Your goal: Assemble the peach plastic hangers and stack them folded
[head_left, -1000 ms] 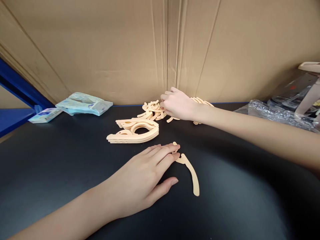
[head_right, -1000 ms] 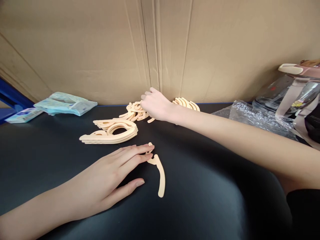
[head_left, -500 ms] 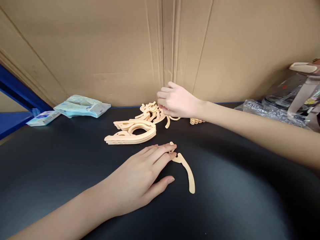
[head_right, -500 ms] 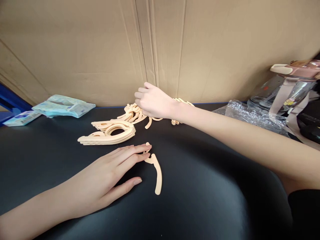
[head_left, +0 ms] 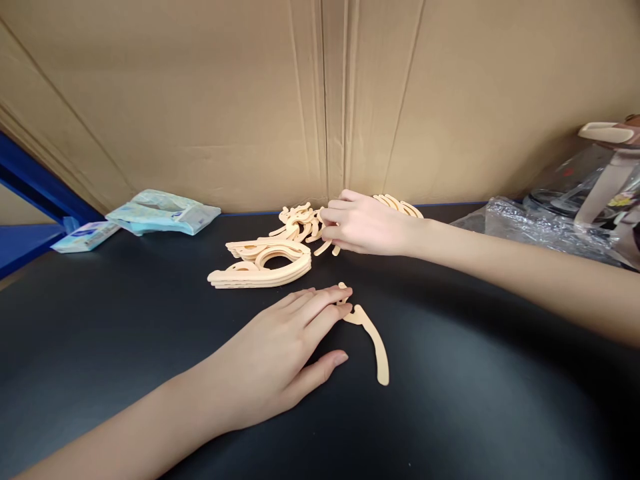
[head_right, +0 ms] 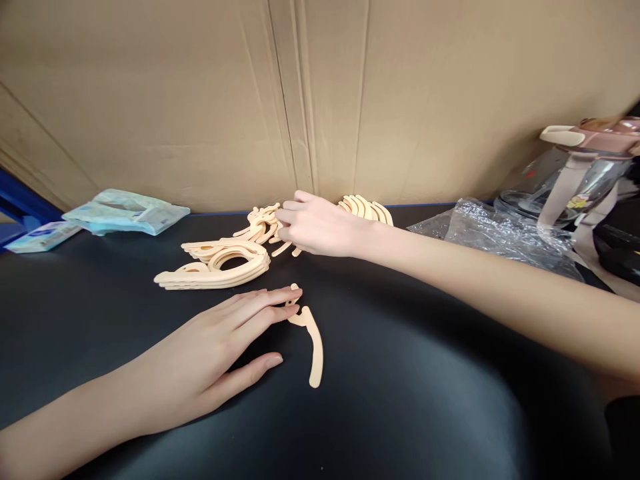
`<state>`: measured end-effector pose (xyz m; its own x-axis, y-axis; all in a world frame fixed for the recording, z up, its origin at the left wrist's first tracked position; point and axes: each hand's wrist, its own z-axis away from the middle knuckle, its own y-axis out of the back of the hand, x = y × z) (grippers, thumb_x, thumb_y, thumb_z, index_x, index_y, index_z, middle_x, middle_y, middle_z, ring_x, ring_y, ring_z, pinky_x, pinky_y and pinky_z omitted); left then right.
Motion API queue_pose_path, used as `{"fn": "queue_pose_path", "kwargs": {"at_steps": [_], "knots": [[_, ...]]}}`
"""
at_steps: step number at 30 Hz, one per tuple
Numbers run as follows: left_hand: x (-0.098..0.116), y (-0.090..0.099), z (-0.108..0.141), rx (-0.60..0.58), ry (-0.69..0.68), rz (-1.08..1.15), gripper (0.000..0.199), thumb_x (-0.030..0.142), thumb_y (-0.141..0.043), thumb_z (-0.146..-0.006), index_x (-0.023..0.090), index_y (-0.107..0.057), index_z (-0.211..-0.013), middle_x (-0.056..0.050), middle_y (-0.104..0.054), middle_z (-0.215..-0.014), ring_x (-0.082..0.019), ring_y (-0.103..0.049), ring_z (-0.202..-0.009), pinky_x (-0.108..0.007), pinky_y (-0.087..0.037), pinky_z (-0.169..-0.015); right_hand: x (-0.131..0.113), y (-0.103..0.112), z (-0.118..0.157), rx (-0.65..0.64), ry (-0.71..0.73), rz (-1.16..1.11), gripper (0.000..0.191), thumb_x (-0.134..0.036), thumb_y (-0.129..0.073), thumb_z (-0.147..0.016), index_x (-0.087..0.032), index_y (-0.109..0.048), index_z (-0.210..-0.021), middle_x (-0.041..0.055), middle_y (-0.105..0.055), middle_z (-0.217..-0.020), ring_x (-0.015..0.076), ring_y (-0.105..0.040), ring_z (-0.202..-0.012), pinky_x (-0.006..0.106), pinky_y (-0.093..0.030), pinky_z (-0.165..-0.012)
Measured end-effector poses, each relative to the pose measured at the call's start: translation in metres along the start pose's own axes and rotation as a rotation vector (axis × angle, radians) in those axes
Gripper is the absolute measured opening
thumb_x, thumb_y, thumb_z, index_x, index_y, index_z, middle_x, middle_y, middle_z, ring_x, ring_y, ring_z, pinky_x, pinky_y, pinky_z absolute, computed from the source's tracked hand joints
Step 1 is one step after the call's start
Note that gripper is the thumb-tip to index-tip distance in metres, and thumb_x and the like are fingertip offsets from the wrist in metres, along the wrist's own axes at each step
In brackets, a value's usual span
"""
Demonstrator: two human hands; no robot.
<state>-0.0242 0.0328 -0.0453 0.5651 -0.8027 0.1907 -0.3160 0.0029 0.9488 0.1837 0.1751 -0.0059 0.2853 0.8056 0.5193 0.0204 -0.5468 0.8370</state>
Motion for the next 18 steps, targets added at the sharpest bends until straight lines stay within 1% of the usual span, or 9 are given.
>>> {"fn": "queue_pose_path", "kwargs": {"at_steps": [3, 6, 9, 13, 16, 18], "knots": [[0.0, -0.001, 0.0, 0.003, -0.011, -0.002, 0.034, 0.032, -0.045, -0.105, 0.019, -0.053, -0.135, -0.011, -0.054, -0.149, -0.025, -0.052, -0.137, -0.042, -0.043, -0.117, 0.0, -0.003, -0.005, 0.004, -0.057, 0.062, 0.03, -0.01, -0.04, -0.102, -0.014, -0.066, -0.088, 0.0073, -0.065, -0.089, 0.0201, -0.052, -0.081, 0.033, -0.031, -0.077], [0.0, -0.001, 0.0, -0.005, -0.015, -0.006, 0.034, 0.031, -0.045, -0.105, 0.019, -0.052, -0.136, -0.01, -0.053, -0.15, -0.024, -0.051, -0.138, -0.041, -0.042, -0.118, 0.003, -0.007, -0.01, 0.044, -0.224, 0.042, 0.032, -0.009, -0.036, -0.102, -0.014, -0.065, -0.09, 0.0076, -0.066, -0.084, 0.0202, -0.051, -0.076, 0.033, -0.031, -0.074], [-0.001, -0.001, 0.001, -0.017, -0.007, -0.013, 0.033, 0.032, -0.046, -0.105, 0.02, -0.051, -0.136, -0.009, -0.052, -0.15, -0.023, -0.05, -0.139, -0.041, -0.042, -0.118, 0.007, -0.011, -0.013, 0.091, -0.388, 0.013, 0.029, -0.012, -0.036, -0.101, -0.011, -0.064, -0.096, 0.0078, -0.066, -0.081, 0.0192, -0.05, -0.069, 0.033, -0.031, -0.073], [0.0, 0.001, 0.001, -0.021, -0.007, -0.019, 0.034, 0.032, -0.045, -0.105, 0.02, -0.05, -0.137, -0.009, -0.051, -0.152, -0.023, -0.049, -0.14, -0.041, -0.04, -0.119, 0.01, -0.01, -0.012, 0.136, -0.515, 0.02, 0.031, -0.018, -0.033, -0.103, -0.011, -0.063, -0.101, 0.0058, -0.064, -0.077, 0.0172, -0.044, -0.061, 0.032, -0.031, -0.07], [0.001, 0.002, 0.0, -0.039, -0.007, -0.029, 0.034, 0.031, -0.046, -0.105, 0.019, -0.05, -0.137, -0.01, -0.052, -0.151, -0.023, -0.049, -0.14, -0.041, -0.041, -0.118, 0.01, -0.006, -0.011, 0.17, -0.604, -0.022, 0.03, -0.023, -0.035, -0.104, -0.013, -0.063, -0.098, 0.0034, -0.063, -0.075, 0.0156, -0.04, -0.058, 0.031, -0.032, -0.069], [0.001, 0.002, -0.001, -0.044, -0.005, -0.035, 0.034, 0.031, -0.046, -0.105, 0.018, -0.051, -0.136, -0.01, -0.053, -0.15, -0.023, -0.05, -0.139, -0.04, -0.041, -0.118, 0.01, -0.004, -0.009, 0.194, -0.639, -0.062, 0.028, -0.025, -0.037, -0.104, -0.014, -0.062, -0.096, 0.0023, -0.062, -0.074, 0.0146, -0.039, -0.058, 0.03, -0.033, -0.07]]}}
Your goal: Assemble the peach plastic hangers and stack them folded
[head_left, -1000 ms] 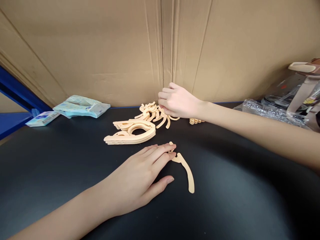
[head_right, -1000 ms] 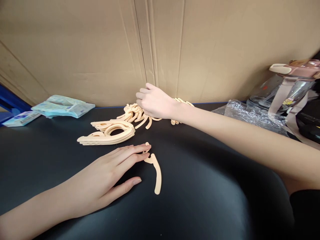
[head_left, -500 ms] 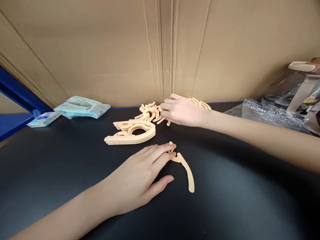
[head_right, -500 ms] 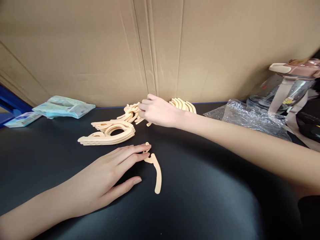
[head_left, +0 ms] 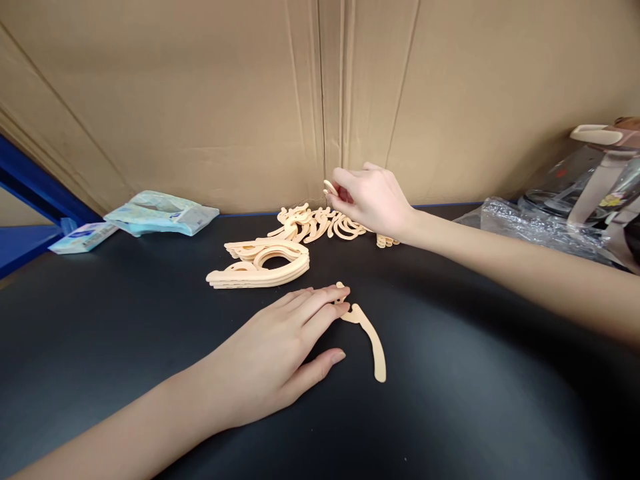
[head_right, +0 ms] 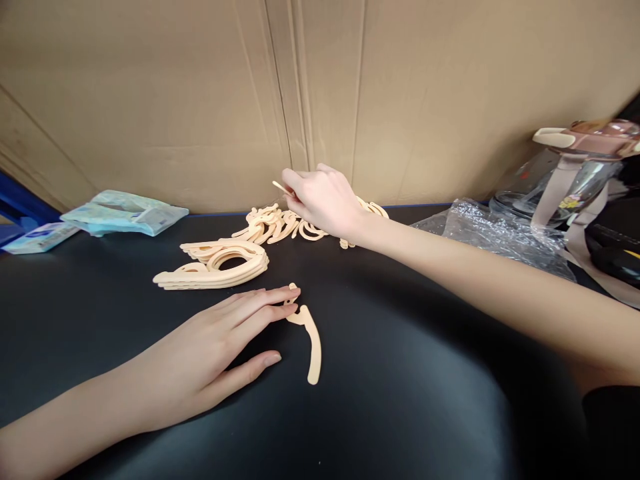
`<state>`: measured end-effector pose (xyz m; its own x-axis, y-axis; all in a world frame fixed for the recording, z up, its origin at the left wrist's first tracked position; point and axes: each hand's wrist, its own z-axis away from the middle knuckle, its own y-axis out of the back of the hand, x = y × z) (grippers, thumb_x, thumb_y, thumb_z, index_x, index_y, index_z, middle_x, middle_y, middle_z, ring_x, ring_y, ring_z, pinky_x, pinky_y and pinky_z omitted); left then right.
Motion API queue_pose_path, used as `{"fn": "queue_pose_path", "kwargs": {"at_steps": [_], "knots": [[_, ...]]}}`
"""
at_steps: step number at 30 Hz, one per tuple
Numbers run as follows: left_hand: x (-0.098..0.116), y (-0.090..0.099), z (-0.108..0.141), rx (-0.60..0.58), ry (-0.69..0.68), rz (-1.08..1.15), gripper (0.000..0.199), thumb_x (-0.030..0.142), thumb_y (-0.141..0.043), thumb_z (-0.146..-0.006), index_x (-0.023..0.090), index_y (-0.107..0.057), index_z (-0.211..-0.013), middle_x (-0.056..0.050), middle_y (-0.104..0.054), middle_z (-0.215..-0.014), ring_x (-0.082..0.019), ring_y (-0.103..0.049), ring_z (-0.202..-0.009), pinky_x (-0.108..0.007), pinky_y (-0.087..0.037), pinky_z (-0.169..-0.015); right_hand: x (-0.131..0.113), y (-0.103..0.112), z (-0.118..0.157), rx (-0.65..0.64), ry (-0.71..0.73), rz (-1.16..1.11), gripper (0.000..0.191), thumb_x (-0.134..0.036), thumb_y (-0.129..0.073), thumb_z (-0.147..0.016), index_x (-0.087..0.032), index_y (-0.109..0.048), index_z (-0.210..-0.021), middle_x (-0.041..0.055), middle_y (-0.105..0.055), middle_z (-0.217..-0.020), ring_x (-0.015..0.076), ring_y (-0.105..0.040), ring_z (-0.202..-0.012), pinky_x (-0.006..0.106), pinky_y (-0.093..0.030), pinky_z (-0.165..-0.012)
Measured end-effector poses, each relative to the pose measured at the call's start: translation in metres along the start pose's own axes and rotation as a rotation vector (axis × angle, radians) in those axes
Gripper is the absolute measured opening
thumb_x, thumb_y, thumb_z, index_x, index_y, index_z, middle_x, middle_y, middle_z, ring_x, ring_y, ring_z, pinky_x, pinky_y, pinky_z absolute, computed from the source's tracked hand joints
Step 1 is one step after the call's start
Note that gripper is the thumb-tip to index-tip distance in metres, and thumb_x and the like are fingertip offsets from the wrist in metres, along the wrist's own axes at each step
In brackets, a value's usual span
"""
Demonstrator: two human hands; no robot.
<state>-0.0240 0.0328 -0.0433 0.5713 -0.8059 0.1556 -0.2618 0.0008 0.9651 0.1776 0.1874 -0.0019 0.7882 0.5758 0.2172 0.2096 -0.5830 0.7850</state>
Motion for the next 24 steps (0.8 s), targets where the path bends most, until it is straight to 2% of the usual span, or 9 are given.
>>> {"fn": "queue_pose_path", "kwargs": {"at_steps": [2, 4, 5, 9, 11, 13, 17, 24], "knots": [[-0.001, -0.001, 0.0, 0.009, 0.0, 0.0, 0.034, 0.032, -0.045, -0.105, 0.019, -0.05, -0.137, -0.009, -0.052, -0.151, -0.023, -0.049, -0.139, -0.04, -0.041, -0.118, 0.001, 0.004, 0.002, 0.019, -0.004, -0.038, 0.028, -0.025, -0.037, -0.105, -0.015, -0.061, -0.093, 0.0014, -0.061, -0.074, 0.0138, -0.04, -0.059, 0.029, -0.033, -0.071], [-0.001, -0.003, 0.001, 0.023, -0.005, 0.003, 0.035, 0.033, -0.044, -0.106, 0.019, -0.049, -0.138, -0.008, -0.051, -0.151, -0.023, -0.048, -0.14, -0.04, -0.04, -0.118, 0.002, 0.01, 0.008, 0.061, 0.054, -0.045, 0.029, -0.026, -0.037, -0.105, -0.016, -0.06, -0.09, 0.0006, -0.059, -0.072, 0.0136, -0.041, -0.06, 0.029, -0.034, -0.069], [-0.002, -0.004, 0.001, 0.032, -0.008, 0.005, 0.035, 0.033, -0.044, -0.106, 0.02, -0.05, -0.138, -0.008, -0.051, -0.15, -0.023, -0.047, -0.14, -0.04, -0.041, -0.117, 0.002, 0.013, 0.013, 0.097, 0.114, -0.029, 0.029, -0.025, -0.038, -0.105, -0.016, -0.059, -0.088, 0.0004, -0.058, -0.072, 0.0139, -0.042, -0.06, 0.029, -0.033, -0.068], [-0.001, -0.003, -0.001, 0.064, 0.018, -0.025, 0.032, 0.029, -0.044, -0.105, 0.022, -0.055, -0.134, -0.009, -0.056, -0.14, -0.026, -0.055, -0.127, -0.042, -0.048, -0.105, -0.003, 0.034, 0.046, 0.23, 0.504, 0.087, 0.028, -0.016, -0.042, -0.103, -0.017, -0.058, -0.08, 0.0004, -0.057, -0.069, 0.0152, -0.045, -0.061, 0.03, -0.033, -0.063], [0.0, -0.002, -0.002, 0.086, 0.022, -0.056, 0.03, 0.026, -0.044, -0.105, 0.022, -0.058, -0.131, -0.009, -0.06, -0.131, -0.027, -0.06, -0.117, -0.043, -0.051, -0.097, -0.009, 0.045, 0.066, 0.233, 0.592, 0.112, 0.029, -0.016, -0.046, -0.103, -0.017, -0.059, -0.077, -0.0009, -0.055, -0.065, 0.0154, -0.046, -0.061, 0.03, -0.035, -0.064], [0.001, -0.001, -0.003, 0.11, 0.007, -0.082, 0.03, 0.023, -0.043, -0.105, 0.02, -0.061, -0.128, -0.009, -0.063, -0.124, -0.026, -0.062, -0.111, -0.042, -0.052, -0.093, -0.016, 0.052, 0.086, 0.215, 0.633, 0.083, 0.028, -0.013, -0.049, -0.102, -0.016, -0.061, -0.076, -0.0002, -0.059, -0.068, 0.0153, -0.048, -0.063, 0.03, -0.037, -0.064], [0.0, 0.001, -0.003, 0.13, -0.018, -0.121, 0.031, 0.022, -0.044, -0.105, 0.016, -0.061, -0.13, -0.009, -0.066, -0.124, -0.026, -0.062, -0.112, -0.042, -0.051, -0.094, -0.029, 0.057, 0.114, 0.171, 0.635, -0.012, 0.029, -0.009, -0.048, -0.101, -0.013, -0.066, -0.079, 0.0012, -0.059, -0.065, 0.0162, -0.049, -0.06, 0.031, -0.039, -0.064], [-0.002, -0.004, -0.002, 0.127, 0.022, -0.126, 0.036, 0.027, -0.043, -0.106, 0.016, -0.056, -0.137, -0.009, -0.063, -0.132, -0.026, -0.06, -0.119, -0.043, -0.05, -0.1, -0.038, 0.061, 0.132, 0.118, 0.584, -0.098, 0.027, -0.007, -0.048, -0.1, -0.011, -0.069, -0.083, 0.0028, -0.062, -0.068, 0.0148, -0.052, -0.059, 0.032, -0.042, -0.064]]}}
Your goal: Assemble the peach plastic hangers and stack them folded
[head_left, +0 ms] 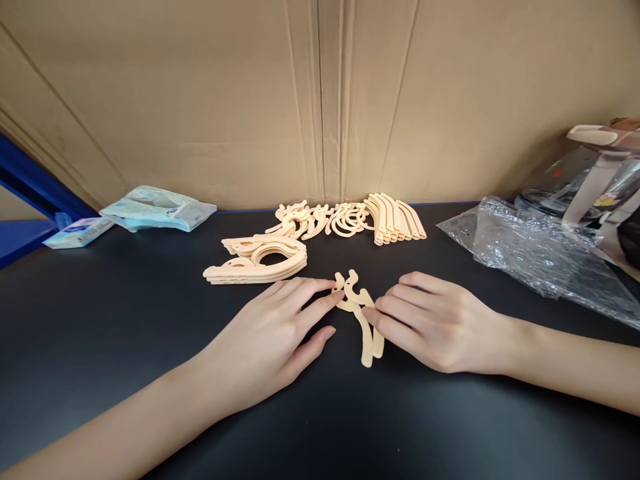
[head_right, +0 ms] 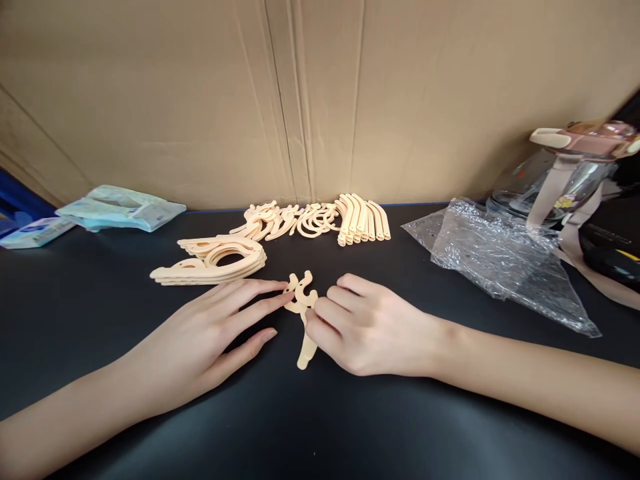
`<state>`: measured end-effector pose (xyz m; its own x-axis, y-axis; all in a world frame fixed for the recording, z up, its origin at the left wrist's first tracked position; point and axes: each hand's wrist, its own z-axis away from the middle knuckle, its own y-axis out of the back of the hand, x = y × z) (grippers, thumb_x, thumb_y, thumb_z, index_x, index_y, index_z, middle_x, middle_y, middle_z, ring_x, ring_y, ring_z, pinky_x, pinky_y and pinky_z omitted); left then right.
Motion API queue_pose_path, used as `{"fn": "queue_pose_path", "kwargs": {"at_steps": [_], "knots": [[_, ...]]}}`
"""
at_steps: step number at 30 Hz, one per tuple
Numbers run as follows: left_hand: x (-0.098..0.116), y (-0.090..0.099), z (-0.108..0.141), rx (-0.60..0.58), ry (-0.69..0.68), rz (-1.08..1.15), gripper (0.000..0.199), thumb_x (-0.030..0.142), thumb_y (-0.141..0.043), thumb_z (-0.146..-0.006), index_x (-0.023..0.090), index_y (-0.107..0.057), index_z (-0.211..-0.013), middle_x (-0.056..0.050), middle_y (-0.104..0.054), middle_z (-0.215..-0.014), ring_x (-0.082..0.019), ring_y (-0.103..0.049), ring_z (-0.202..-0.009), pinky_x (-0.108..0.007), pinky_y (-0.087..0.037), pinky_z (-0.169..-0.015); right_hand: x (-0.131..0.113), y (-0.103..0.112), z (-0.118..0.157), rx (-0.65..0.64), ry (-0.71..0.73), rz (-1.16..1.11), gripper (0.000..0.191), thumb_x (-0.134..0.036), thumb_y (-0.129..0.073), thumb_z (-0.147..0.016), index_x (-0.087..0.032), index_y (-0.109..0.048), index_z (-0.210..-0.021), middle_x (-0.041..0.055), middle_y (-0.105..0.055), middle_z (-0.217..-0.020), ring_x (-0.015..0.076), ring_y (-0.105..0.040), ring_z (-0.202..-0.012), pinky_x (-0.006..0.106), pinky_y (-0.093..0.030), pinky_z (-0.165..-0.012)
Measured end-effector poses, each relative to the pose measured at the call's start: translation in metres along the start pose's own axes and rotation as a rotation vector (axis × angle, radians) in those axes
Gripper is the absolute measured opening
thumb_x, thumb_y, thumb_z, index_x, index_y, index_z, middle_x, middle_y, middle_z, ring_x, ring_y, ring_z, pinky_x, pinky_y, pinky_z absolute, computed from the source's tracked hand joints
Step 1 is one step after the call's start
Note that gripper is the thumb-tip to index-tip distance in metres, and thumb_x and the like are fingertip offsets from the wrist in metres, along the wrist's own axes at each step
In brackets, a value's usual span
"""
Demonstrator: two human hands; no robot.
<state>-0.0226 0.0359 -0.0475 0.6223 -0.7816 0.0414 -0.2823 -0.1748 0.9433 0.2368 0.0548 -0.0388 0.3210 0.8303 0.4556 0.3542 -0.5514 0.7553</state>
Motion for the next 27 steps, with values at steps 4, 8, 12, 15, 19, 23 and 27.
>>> {"fn": "queue_pose_path", "kwargs": {"at_steps": [4, 8, 12, 15, 19, 23, 27], "knots": [[0.0, 0.002, -0.001, -0.01, 0.027, 0.035, 0.038, 0.028, -0.046, -0.104, 0.014, -0.053, -0.139, -0.01, -0.063, -0.135, -0.026, -0.059, -0.122, -0.042, -0.05, -0.103, -0.003, 0.002, 0.0, -0.042, 0.02, -0.032, 0.027, -0.006, -0.045, -0.101, -0.008, -0.071, -0.092, 0.0047, -0.066, -0.074, 0.016, -0.06, -0.067, 0.033, -0.046, -0.068], [0.001, 0.005, -0.002, -0.03, 0.042, 0.091, 0.035, 0.027, -0.05, -0.103, 0.016, -0.052, -0.137, -0.009, -0.062, -0.136, -0.025, -0.058, -0.123, -0.04, -0.05, -0.103, -0.004, 0.006, 0.001, -0.098, 0.021, -0.059, 0.028, -0.006, -0.043, -0.103, -0.008, -0.07, -0.099, 0.0065, -0.069, -0.082, 0.0172, -0.065, -0.075, 0.033, -0.048, -0.072], [0.001, 0.002, -0.002, -0.034, 0.044, 0.097, 0.035, 0.026, -0.049, -0.103, 0.017, -0.052, -0.136, -0.009, -0.061, -0.136, -0.025, -0.057, -0.124, -0.041, -0.049, -0.104, -0.004, 0.009, 0.001, -0.135, 0.021, -0.042, 0.031, -0.005, -0.039, -0.103, -0.008, -0.07, -0.104, 0.0073, -0.071, -0.086, 0.0178, -0.066, -0.079, 0.034, -0.048, -0.075], [0.0, -0.001, -0.001, -0.008, 0.022, 0.095, 0.033, 0.025, -0.045, -0.104, 0.019, -0.053, -0.135, -0.008, -0.06, -0.136, -0.024, -0.056, -0.123, -0.04, -0.049, -0.104, -0.005, 0.009, 0.002, -0.151, 0.021, -0.019, 0.031, -0.005, -0.039, -0.103, -0.008, -0.07, -0.106, 0.0076, -0.071, -0.089, 0.0195, -0.066, -0.082, 0.036, -0.047, -0.079], [-0.001, -0.002, 0.0, 0.008, 0.028, 0.084, 0.034, 0.027, -0.043, -0.105, 0.02, -0.052, -0.138, -0.008, -0.057, -0.139, -0.025, -0.055, -0.125, -0.04, -0.048, -0.105, -0.002, 0.011, 0.0, -0.14, 0.03, 0.009, 0.032, -0.006, -0.039, -0.103, -0.01, -0.07, -0.106, 0.0065, -0.07, -0.09, 0.0191, -0.063, -0.08, 0.036, -0.044, -0.082], [-0.001, 0.002, 0.0, -0.026, 0.031, 0.072, 0.036, 0.026, -0.046, -0.104, 0.018, -0.05, -0.138, -0.01, -0.057, -0.139, -0.027, -0.055, -0.125, -0.042, -0.049, -0.105, 0.018, 0.01, -0.007, -0.128, -0.007, 0.028, 0.031, -0.009, -0.039, -0.104, -0.011, -0.069, -0.111, 0.0049, -0.07, -0.086, 0.0188, -0.061, -0.079, 0.035, -0.04, -0.079], [0.001, 0.004, -0.001, -0.026, 0.043, 0.068, 0.036, 0.027, -0.045, -0.104, 0.018, -0.05, -0.139, -0.01, -0.056, -0.141, -0.028, -0.054, -0.128, -0.043, -0.049, -0.105, 0.056, -0.008, -0.02, -0.099, -0.126, 0.077, 0.026, -0.019, -0.045, -0.104, -0.012, -0.07, -0.103, 0.0065, -0.07, -0.09, 0.0198, -0.061, -0.083, 0.034, -0.037, -0.079]]}}
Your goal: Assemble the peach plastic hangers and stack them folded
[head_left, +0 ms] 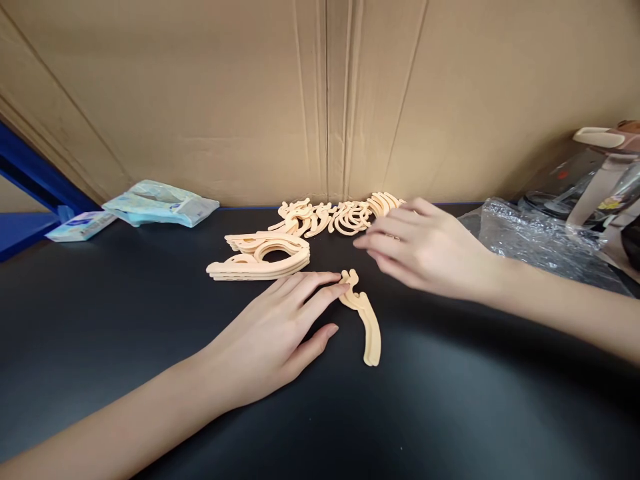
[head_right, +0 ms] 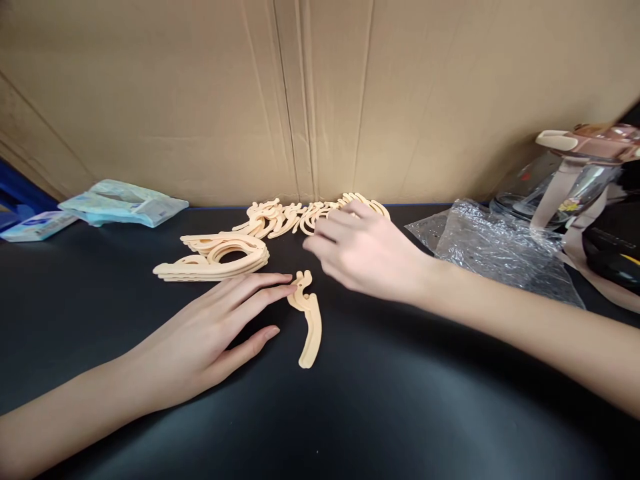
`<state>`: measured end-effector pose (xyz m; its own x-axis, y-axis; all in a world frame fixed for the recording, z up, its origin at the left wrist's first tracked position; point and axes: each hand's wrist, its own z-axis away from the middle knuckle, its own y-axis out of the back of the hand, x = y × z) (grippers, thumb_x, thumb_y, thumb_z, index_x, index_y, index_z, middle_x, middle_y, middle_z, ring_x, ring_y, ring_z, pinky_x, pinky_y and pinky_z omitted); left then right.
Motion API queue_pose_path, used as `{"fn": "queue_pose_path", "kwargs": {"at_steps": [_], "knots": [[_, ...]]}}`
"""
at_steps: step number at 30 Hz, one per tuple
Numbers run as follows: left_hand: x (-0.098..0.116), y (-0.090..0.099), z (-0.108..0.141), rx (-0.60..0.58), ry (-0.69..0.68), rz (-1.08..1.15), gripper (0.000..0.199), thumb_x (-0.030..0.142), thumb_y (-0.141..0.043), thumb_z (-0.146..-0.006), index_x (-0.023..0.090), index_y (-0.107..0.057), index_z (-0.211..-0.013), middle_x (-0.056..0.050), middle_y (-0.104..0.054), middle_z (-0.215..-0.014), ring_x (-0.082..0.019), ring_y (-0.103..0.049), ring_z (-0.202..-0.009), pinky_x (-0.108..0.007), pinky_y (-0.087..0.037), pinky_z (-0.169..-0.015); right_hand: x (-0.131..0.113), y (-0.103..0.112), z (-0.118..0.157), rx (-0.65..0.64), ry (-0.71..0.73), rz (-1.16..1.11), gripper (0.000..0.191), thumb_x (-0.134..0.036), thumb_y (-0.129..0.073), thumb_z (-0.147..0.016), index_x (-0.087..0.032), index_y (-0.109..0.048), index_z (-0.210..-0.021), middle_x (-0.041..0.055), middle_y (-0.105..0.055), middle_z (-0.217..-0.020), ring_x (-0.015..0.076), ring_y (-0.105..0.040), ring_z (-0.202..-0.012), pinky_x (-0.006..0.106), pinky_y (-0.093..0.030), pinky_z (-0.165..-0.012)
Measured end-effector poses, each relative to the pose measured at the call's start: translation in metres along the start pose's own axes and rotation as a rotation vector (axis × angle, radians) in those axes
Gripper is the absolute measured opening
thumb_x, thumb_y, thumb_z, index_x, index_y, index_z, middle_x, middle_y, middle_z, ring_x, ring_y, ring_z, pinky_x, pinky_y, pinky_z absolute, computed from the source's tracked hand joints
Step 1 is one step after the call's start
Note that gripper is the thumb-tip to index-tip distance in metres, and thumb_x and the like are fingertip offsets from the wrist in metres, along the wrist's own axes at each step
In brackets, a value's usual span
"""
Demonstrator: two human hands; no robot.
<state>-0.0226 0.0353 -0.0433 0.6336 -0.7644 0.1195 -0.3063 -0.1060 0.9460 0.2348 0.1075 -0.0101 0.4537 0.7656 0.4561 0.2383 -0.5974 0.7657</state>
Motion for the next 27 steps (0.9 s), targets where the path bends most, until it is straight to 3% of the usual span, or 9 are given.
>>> {"fn": "queue_pose_path", "kwargs": {"at_steps": [4, 10, 16, 19, 27], "knots": [[0.0, -0.001, 0.0, 0.026, -0.014, 0.019, 0.036, 0.026, -0.044, -0.104, 0.019, -0.05, -0.139, -0.01, -0.056, -0.142, -0.028, -0.054, -0.13, -0.043, -0.048, -0.107, 0.024, -0.032, -0.023, -0.125, -0.123, 0.006, 0.019, -0.02, -0.052, -0.1, -0.012, -0.069, -0.102, 0.0079, -0.067, -0.094, 0.021, -0.059, -0.084, 0.033, -0.034, -0.077], [0.0, 0.001, -0.001, -0.022, -0.001, 0.007, 0.035, 0.025, -0.045, -0.103, 0.017, -0.054, -0.136, -0.012, -0.057, -0.141, -0.031, -0.054, -0.129, -0.048, -0.049, -0.107, 0.018, -0.062, -0.05, -0.173, -0.2, 0.087, 0.029, -0.038, -0.068, -0.093, -0.009, -0.07, -0.098, 0.0132, -0.068, -0.097, 0.0258, -0.058, -0.09, 0.035, -0.03, -0.076], [0.003, 0.001, -0.001, -0.021, 0.004, 0.012, 0.035, 0.024, -0.047, -0.102, 0.015, -0.055, -0.135, -0.013, -0.058, -0.14, -0.031, -0.054, -0.13, -0.049, -0.047, -0.108, 0.009, -0.071, -0.059, -0.166, -0.169, 0.115, 0.018, -0.02, -0.058, -0.097, -0.009, -0.07, -0.092, 0.0125, -0.07, -0.087, 0.0258, -0.057, -0.086, 0.036, -0.028, -0.074], [0.003, 0.001, -0.001, -0.014, 0.001, 0.007, 0.037, 0.025, -0.047, -0.103, 0.014, -0.053, -0.137, -0.013, -0.058, -0.139, -0.031, -0.054, -0.13, -0.049, -0.047, -0.109, 0.009, -0.072, -0.06, -0.16, -0.149, 0.128, 0.023, -0.011, -0.049, -0.098, -0.01, -0.07, -0.088, 0.0109, -0.069, -0.081, 0.0246, -0.057, -0.082, 0.036, -0.028, -0.072], [0.001, 0.0, 0.0, -0.018, 0.009, 0.005, 0.036, 0.026, -0.046, -0.103, 0.016, -0.053, -0.137, -0.013, -0.059, -0.139, -0.03, -0.055, -0.13, -0.048, -0.048, -0.109, 0.006, -0.073, -0.059, -0.11, -0.079, 0.174, 0.028, 0.001, -0.042, -0.096, -0.01, -0.068, -0.094, 0.0114, -0.068, -0.088, 0.0241, -0.053, -0.082, 0.037, -0.028, -0.072]]}}
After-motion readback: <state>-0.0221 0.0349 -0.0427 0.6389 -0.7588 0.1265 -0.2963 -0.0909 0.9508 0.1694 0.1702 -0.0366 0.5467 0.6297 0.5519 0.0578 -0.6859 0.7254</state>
